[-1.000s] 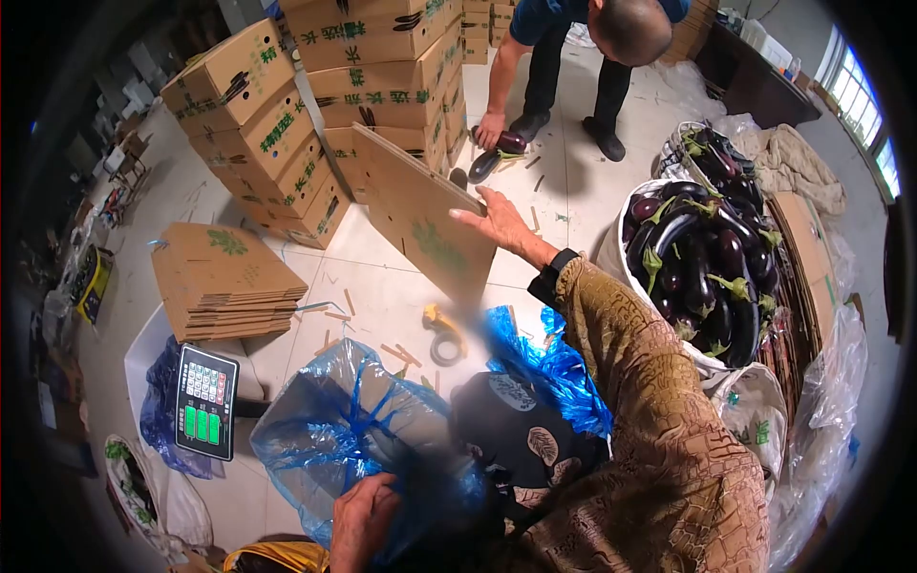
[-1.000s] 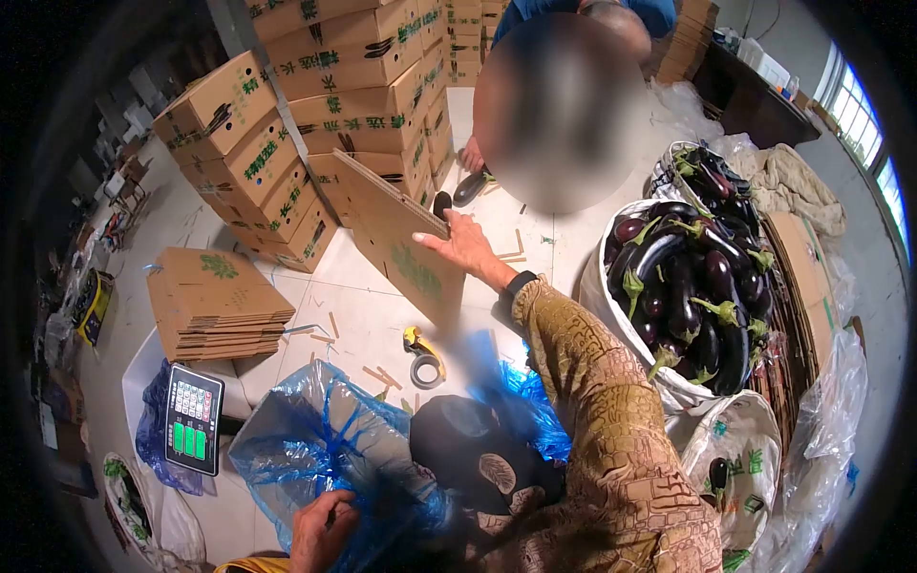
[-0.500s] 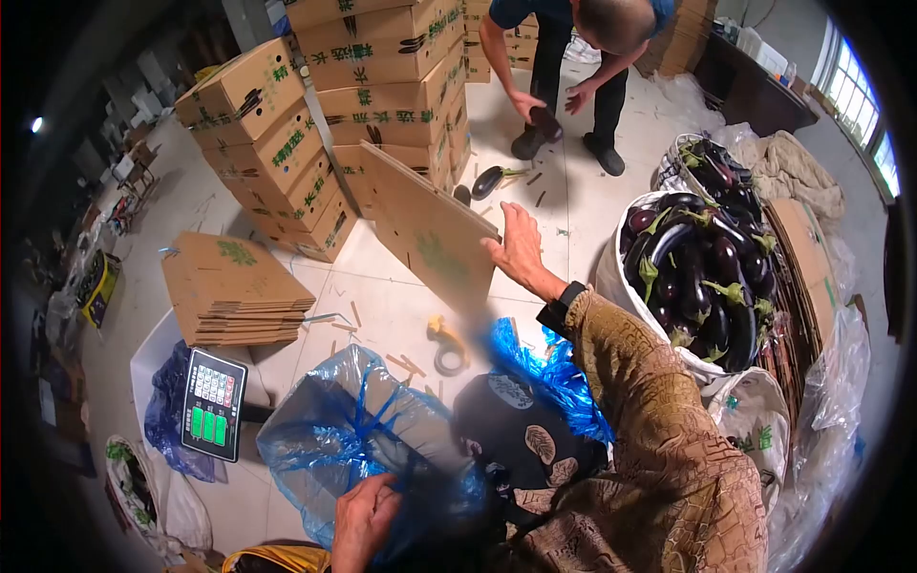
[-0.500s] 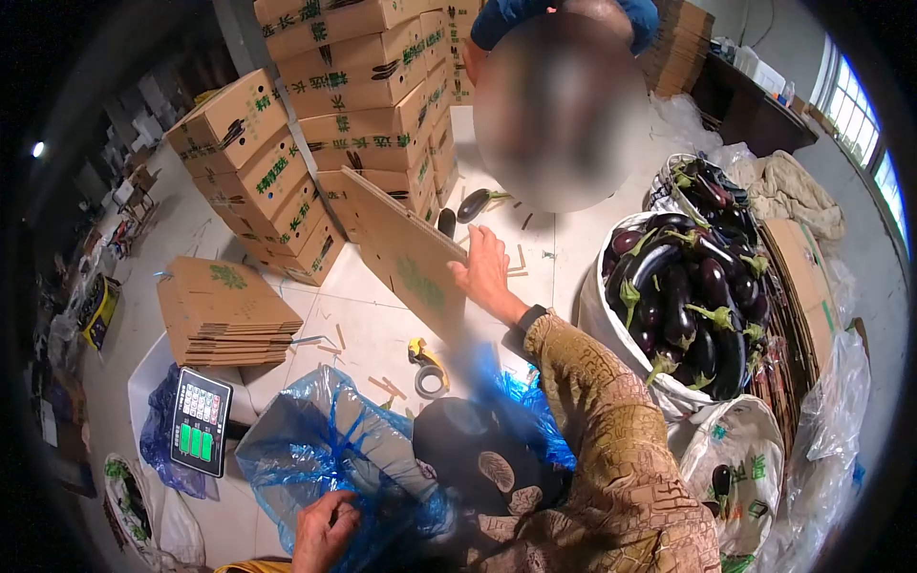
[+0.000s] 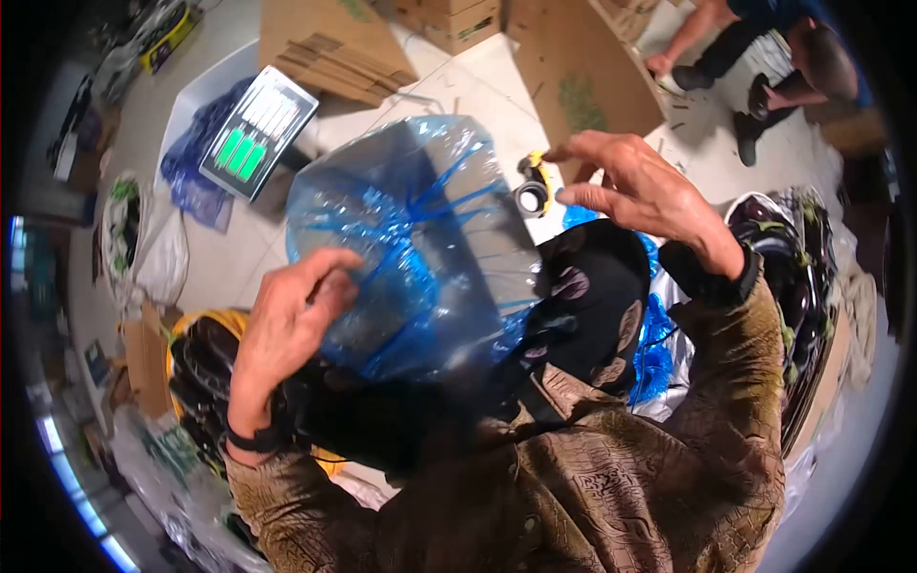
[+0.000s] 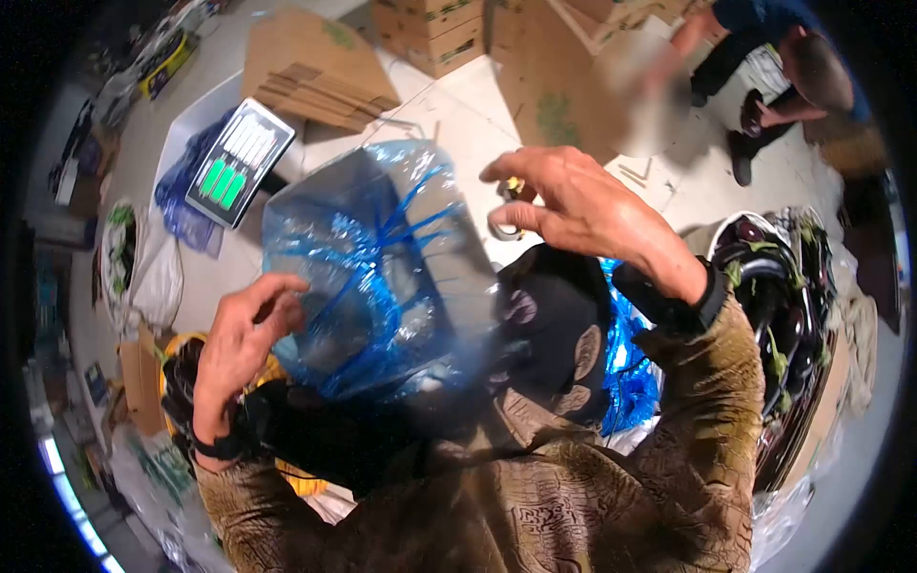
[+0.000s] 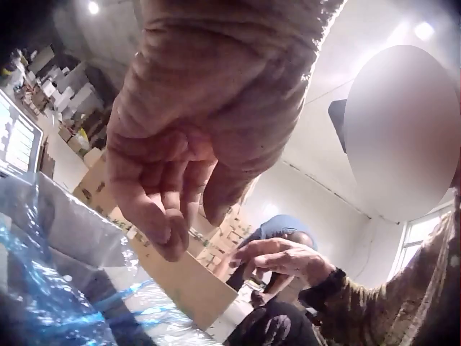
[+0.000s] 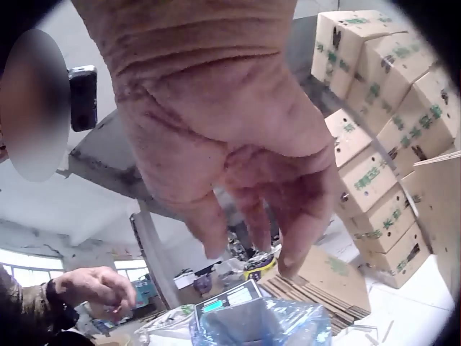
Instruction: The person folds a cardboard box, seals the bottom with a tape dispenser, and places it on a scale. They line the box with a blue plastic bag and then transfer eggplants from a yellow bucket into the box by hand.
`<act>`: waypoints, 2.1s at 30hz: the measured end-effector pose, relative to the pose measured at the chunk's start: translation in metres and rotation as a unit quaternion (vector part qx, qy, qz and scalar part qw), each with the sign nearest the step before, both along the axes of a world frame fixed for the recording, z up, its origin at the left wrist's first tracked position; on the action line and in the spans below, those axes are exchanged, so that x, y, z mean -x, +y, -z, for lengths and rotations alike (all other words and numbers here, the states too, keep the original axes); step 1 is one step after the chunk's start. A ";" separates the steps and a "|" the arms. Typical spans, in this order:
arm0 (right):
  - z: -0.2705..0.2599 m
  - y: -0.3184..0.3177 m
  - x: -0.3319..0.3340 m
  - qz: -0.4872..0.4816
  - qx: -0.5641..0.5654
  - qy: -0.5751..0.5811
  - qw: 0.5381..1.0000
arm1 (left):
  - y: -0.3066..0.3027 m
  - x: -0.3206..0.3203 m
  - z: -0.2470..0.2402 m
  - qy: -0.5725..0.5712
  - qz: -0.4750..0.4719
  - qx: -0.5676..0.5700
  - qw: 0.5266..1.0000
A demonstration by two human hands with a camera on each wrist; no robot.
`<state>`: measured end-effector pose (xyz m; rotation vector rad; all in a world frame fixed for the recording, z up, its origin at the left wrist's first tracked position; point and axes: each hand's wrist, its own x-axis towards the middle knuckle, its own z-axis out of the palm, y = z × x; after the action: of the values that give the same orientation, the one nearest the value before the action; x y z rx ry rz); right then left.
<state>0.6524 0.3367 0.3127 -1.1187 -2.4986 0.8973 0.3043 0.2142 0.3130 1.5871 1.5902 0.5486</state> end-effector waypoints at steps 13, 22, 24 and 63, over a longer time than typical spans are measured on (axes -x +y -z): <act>0.158 -0.033 0.179 -0.342 0.008 -0.263 0.902 | 0.054 0.033 0.088 0.159 0.229 -0.137 0.950; 0.259 -0.065 0.195 -0.325 0.230 -0.126 0.909 | 0.094 0.020 0.175 0.308 0.293 -0.012 0.905; 0.243 -0.058 0.197 -0.385 0.154 -0.111 0.903 | 0.095 0.017 0.184 0.305 0.275 -0.035 0.911; 0.370 -0.037 0.245 -0.521 0.290 -0.111 0.795 | 0.121 0.054 0.153 0.108 0.227 -0.115 0.961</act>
<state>0.4077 0.2993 -0.0571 0.2649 -3.0861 1.9812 0.2503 0.3356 0.1599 2.1710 1.2788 0.3238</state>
